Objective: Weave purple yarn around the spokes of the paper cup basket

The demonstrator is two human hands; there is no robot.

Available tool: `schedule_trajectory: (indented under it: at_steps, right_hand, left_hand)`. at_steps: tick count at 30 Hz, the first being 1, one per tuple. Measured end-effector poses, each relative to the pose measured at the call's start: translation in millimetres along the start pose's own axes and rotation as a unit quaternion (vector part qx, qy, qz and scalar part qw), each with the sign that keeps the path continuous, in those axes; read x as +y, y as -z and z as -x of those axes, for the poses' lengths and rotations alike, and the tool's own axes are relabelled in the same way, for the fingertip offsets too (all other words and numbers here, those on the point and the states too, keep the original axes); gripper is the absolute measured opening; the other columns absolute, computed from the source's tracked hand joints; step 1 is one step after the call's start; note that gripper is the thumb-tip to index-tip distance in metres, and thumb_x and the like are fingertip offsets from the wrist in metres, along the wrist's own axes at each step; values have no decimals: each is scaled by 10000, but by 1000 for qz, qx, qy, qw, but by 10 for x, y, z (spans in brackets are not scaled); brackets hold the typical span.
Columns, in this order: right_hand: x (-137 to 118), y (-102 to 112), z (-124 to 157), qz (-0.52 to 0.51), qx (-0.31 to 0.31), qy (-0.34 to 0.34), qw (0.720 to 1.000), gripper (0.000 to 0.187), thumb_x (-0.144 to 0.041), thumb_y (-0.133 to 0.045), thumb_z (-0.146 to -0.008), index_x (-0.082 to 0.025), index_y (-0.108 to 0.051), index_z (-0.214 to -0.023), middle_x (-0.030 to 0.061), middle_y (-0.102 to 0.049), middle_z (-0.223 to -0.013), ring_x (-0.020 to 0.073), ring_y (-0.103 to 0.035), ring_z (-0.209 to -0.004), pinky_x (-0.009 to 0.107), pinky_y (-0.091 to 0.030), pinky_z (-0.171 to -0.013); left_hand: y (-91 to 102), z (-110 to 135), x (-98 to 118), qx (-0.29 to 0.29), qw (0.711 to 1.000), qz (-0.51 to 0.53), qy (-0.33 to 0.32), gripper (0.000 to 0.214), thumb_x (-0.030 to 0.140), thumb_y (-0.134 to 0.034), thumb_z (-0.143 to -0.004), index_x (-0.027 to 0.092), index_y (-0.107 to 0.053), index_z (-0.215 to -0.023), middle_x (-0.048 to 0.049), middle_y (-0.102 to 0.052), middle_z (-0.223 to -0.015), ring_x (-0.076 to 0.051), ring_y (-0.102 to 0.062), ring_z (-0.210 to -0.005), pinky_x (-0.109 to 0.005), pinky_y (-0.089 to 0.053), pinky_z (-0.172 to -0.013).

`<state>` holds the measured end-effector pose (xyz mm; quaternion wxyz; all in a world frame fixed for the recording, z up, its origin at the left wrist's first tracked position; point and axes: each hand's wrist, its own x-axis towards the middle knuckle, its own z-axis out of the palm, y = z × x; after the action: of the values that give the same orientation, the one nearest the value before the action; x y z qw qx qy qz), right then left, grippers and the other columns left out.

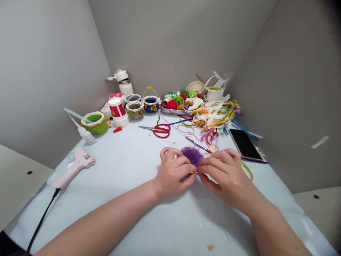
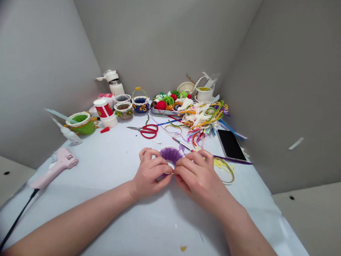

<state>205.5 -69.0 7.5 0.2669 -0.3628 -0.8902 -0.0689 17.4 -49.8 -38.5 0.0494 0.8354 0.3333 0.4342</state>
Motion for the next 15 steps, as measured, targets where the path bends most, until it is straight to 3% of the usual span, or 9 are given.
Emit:
schedule_trajectory:
  at_steps: [9,12,14,15]
  right_hand:
    - [18,-58,-20,-1,16,-2,1000,65,-155,-597,-836,-203,-584,-794,-9,-686,-822,181,-528,-835,400,-292,-849]
    - [26,-37,-29,-23,17,-14,999,62,-157,-594,-831,-201,-580,-789,6,-675,-822,190,-521,-848,406,-301,-853]
    - [35,-24,-32,-46,14,-22,999,54,-163,-593,-828,-200,-578,-792,17,-663,-828,196,-518,-855,409,-313,-856]
    - [45,-20,-31,-62,8,-25,998,40,-173,-597,-826,-202,-579,-805,23,-657,-844,200,-519,-863,409,-323,-857]
  left_hand:
    - [-36,16,-7,8,1000,-4,17,56,220,-588,-783,228,-630,-819,3,-679,-878,-214,-482,-1009,-434,-267,-916]
    - [-5,38,-7,50,998,-4,25,302,335,-651,-731,207,-582,-996,-72,-607,-1089,-239,-463,-1064,-437,-309,-939]
    - [29,71,1,94,995,-2,31,412,365,-672,-696,172,-530,-1032,-113,-557,-1080,-244,-468,-1040,-434,-348,-916]
    - [48,93,6,112,993,-2,36,369,334,-663,-702,165,-516,-996,-105,-551,-1016,-232,-478,-994,-420,-366,-884]
